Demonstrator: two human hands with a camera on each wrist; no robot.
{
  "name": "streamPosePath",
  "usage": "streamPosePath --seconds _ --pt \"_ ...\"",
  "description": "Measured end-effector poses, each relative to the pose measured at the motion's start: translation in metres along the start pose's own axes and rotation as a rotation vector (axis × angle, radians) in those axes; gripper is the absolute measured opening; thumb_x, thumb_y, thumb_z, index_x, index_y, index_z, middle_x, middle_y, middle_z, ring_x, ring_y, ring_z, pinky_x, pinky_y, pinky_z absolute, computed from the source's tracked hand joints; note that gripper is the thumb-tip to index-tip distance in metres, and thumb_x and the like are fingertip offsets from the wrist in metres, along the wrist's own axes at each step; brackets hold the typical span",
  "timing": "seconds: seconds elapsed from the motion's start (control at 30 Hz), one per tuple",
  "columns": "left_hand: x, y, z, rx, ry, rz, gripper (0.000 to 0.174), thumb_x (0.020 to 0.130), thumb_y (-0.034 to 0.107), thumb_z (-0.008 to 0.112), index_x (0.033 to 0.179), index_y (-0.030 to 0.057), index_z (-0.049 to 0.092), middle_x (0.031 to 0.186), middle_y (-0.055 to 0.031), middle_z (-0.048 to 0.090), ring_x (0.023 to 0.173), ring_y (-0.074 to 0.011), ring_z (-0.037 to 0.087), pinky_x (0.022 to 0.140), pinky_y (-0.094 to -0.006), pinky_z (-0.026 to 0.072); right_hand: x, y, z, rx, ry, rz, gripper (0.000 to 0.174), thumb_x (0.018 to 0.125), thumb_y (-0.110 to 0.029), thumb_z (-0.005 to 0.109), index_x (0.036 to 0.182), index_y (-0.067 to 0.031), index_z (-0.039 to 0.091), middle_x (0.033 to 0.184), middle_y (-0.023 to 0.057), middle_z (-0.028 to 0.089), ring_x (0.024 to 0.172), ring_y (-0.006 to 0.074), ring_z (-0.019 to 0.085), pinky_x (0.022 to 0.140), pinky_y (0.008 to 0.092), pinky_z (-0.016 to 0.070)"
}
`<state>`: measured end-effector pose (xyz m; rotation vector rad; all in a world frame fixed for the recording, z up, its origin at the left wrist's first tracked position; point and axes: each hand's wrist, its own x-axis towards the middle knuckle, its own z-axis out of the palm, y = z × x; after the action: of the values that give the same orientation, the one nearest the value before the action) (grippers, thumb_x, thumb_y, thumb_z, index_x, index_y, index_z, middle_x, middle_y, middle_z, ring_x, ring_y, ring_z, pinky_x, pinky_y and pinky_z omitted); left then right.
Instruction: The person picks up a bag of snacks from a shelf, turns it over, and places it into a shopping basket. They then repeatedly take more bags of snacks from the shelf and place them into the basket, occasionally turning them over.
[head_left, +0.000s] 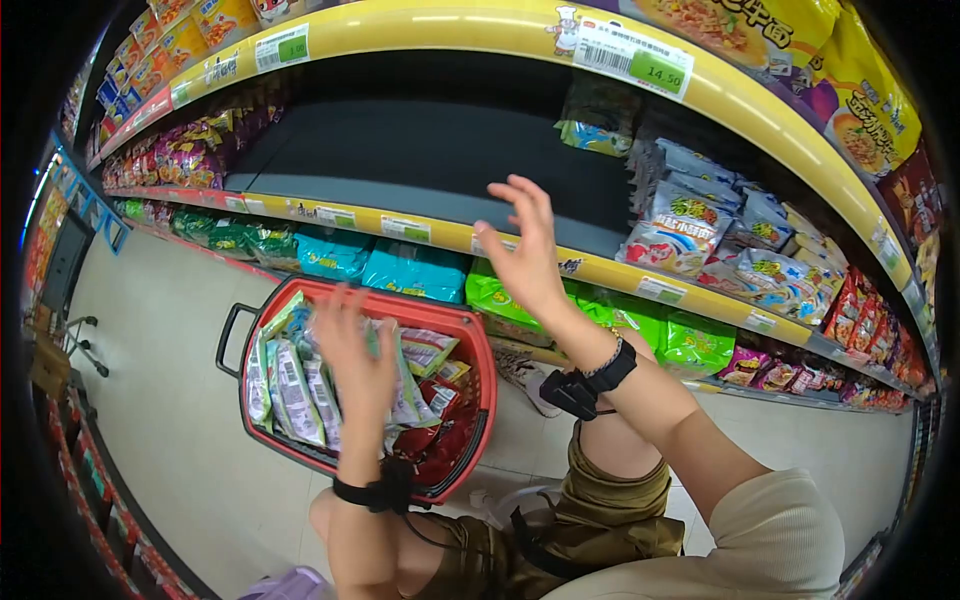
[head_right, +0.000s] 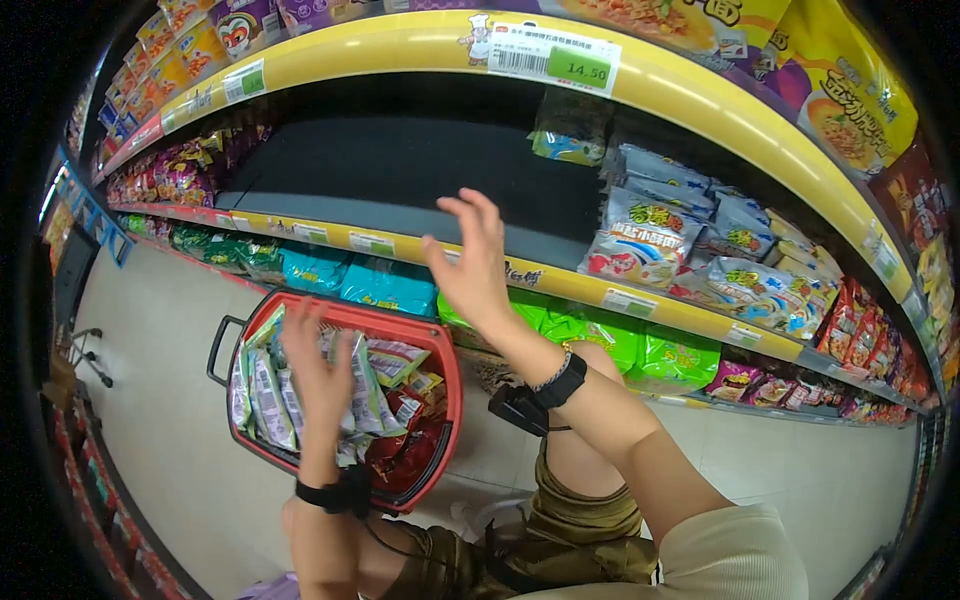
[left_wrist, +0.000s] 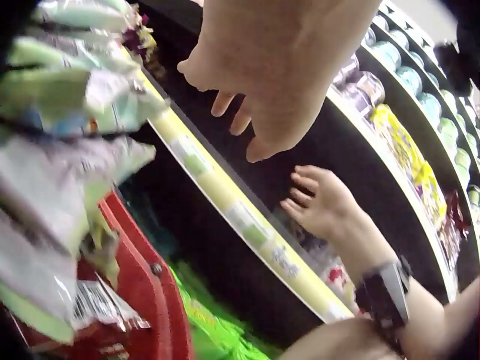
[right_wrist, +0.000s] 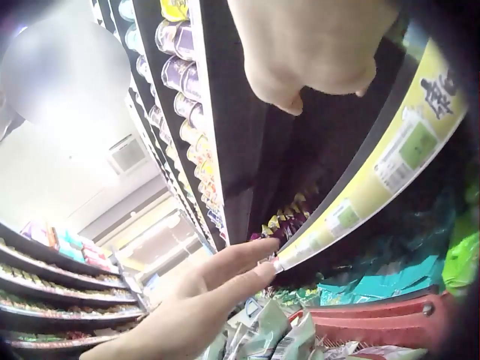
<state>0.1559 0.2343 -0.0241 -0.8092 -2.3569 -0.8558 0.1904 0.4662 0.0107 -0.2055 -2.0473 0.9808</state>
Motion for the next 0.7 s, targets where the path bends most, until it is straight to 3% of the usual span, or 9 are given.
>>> streamPosePath --seconds 0.13,0.17,0.23,0.27,0.3,0.33,0.37,0.43,0.7 --pt "-0.009 0.062 0.025 -0.079 -0.170 0.080 0.045 0.082 0.017 0.065 0.123 0.0073 0.050 0.135 -0.0165 0.039 0.133 -0.0403 0.025 0.108 -0.0571 0.0150 0.033 0.028 0.014 -0.073 0.105 0.092 0.055 0.074 -0.021 0.070 0.122 -0.0058 0.047 0.132 0.0239 0.034 0.125 0.0417 0.032 0.103 0.0480 0.0276" --pt "-0.011 0.069 0.028 -0.149 -0.220 0.102 0.046 0.080 0.016 0.065 0.123 0.0070 0.050 0.136 -0.0167 0.038 0.133 -0.0406 0.024 0.109 -0.0582 0.0139 0.050 0.039 0.021 -0.107 0.091 0.164 0.064 0.071 -0.025 0.073 0.125 -0.0046 0.044 0.134 0.0266 0.029 0.128 0.0430 0.026 0.105 0.0496 0.0234" --pt "-0.016 0.076 0.031 -0.227 -0.267 0.118 0.048 0.079 0.015 0.066 0.123 0.0067 0.049 0.136 -0.0170 0.037 0.134 -0.0409 0.023 0.109 -0.0592 0.0128 0.091 0.043 0.028 -0.066 0.100 0.489 0.072 0.068 -0.026 0.076 0.127 -0.0029 0.041 0.137 0.0271 0.024 0.129 0.0430 0.023 0.108 0.0484 0.0224" --pt "-0.018 0.079 0.031 -0.250 -0.296 0.132 0.048 0.078 0.015 0.066 0.122 0.0062 0.050 0.136 -0.0172 0.037 0.133 -0.0414 0.023 0.109 -0.0592 0.0132 0.115 0.064 0.037 -0.236 0.173 0.449 0.074 0.068 -0.025 0.077 0.127 -0.0008 0.040 0.138 0.0270 0.023 0.128 0.0433 0.024 0.108 0.0479 0.0231" --pt "-0.019 0.080 0.029 -0.271 -0.323 0.148 0.047 0.078 0.014 0.066 0.121 0.0058 0.050 0.135 -0.0175 0.038 0.133 -0.0418 0.024 0.108 -0.0592 0.0136 0.133 0.074 0.036 -0.397 0.187 0.332 0.075 0.069 -0.027 0.075 0.128 0.0013 0.040 0.135 0.0282 0.029 0.129 0.0439 0.022 0.108 0.0475 0.0228" --pt "-0.019 0.081 0.027 -0.279 -0.317 0.147 0.047 0.078 0.014 0.066 0.121 0.0058 0.050 0.135 -0.0175 0.038 0.133 -0.0418 0.024 0.108 -0.0592 0.0136 0.156 0.072 0.027 -0.692 0.035 0.399 0.073 0.071 -0.031 0.072 0.128 0.0027 0.041 0.131 0.0300 0.035 0.128 0.0427 0.026 0.108 0.0459 0.0232" --pt "-0.018 0.082 0.025 -0.319 -0.331 0.136 0.046 0.077 0.014 0.067 0.120 0.0053 0.051 0.135 -0.0176 0.038 0.133 -0.0419 0.024 0.108 -0.0590 0.0144 0.180 0.089 0.020 -0.825 -0.033 0.331 0.077 0.073 -0.037 0.069 0.130 0.0061 0.041 0.133 0.0282 0.039 0.130 0.0414 0.030 0.111 0.0446 0.0205" --pt "-0.012 0.080 0.017 -0.353 -0.355 0.116 0.044 0.077 0.013 0.066 0.118 0.0037 0.052 0.134 -0.0179 0.039 0.132 -0.0426 0.025 0.107 -0.0586 0.0179 0.210 0.113 0.005 -1.224 0.068 -0.007 0.070 0.076 -0.039 0.067 0.129 0.0020 0.046 0.132 0.0251 0.044 0.129 0.0394 0.035 0.110 0.0433 0.0242" --pt "-0.009 0.058 0.022 -0.365 -0.421 0.025 0.043 0.076 0.012 0.067 0.116 0.0015 0.054 0.131 -0.0177 0.040 0.128 -0.0434 0.029 0.105 -0.0579 0.0239 0.274 0.145 -0.030 -1.099 -0.144 -0.134 0.066 0.078 -0.039 0.065 0.128 0.0003 0.047 0.132 0.0234 0.046 0.128 0.0377 0.037 0.110 0.0425 0.0253"
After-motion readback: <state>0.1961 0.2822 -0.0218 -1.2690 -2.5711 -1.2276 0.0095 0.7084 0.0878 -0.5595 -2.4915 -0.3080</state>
